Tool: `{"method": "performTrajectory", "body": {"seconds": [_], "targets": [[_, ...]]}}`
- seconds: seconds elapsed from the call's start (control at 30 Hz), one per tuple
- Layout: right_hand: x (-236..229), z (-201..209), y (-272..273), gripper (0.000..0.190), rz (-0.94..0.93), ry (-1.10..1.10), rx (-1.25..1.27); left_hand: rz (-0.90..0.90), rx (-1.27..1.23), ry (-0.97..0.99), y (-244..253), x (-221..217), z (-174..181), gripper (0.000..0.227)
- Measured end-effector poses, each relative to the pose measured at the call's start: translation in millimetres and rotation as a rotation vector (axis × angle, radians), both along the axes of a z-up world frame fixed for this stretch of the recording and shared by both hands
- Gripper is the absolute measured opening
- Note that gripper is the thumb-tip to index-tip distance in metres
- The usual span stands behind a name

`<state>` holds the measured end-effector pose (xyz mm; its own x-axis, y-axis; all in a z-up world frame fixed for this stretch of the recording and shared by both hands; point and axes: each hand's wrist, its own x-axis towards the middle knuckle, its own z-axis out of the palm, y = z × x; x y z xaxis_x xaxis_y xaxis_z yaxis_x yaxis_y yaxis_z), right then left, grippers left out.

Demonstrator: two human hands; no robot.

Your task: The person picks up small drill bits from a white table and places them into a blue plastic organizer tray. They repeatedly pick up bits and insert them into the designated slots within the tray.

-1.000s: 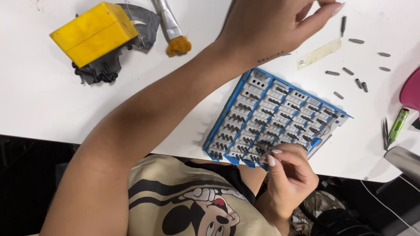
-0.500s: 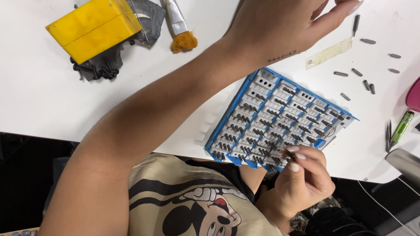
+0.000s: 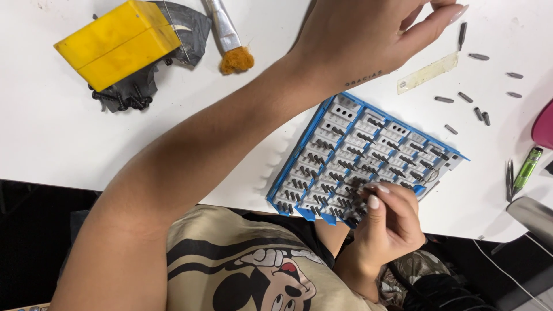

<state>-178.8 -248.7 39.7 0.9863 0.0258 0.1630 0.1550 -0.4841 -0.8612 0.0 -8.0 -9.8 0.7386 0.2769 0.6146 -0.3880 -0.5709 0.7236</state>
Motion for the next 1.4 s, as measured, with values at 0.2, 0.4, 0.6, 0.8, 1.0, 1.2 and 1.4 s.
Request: {"method": "performTrajectory", "body": {"seconds": [0.2,0.4,0.6,0.8,1.0,1.2,1.4], "targets": [[2.6,12.5,-5.3,0.006,0.421,-0.159,-0.125,-0.071,-0.023,0.006,3.5,-0.4,2.8,0.021],[8.6,37.5,43.7,0.016,0.812,-0.063,-0.035,-0.119,-0.053,0.005,5.8,-2.5,6.7,0.018],[11.3,34.1,57.9,0.014,0.801,-0.021,-0.047,-0.120,-0.066,0.016,5.4,-2.9,6.9,0.018],[11.2,31.6,56.4,0.014,0.790,-0.026,-0.067,-0.121,-0.059,0.038,5.0,-3.9,6.5,0.016],[9.1,27.2,54.5,0.011,0.761,-0.020,-0.056,-0.123,-0.039,0.028,4.9,-3.8,4.6,0.015],[8.6,28.8,52.1,0.011,0.755,0.024,-0.064,-0.124,-0.032,0.024,5.3,-4.2,4.2,0.015],[8.5,31.5,50.5,0.012,0.763,0.050,-0.066,-0.117,-0.044,0.059,3.9,-4.7,4.5,0.015]]}}
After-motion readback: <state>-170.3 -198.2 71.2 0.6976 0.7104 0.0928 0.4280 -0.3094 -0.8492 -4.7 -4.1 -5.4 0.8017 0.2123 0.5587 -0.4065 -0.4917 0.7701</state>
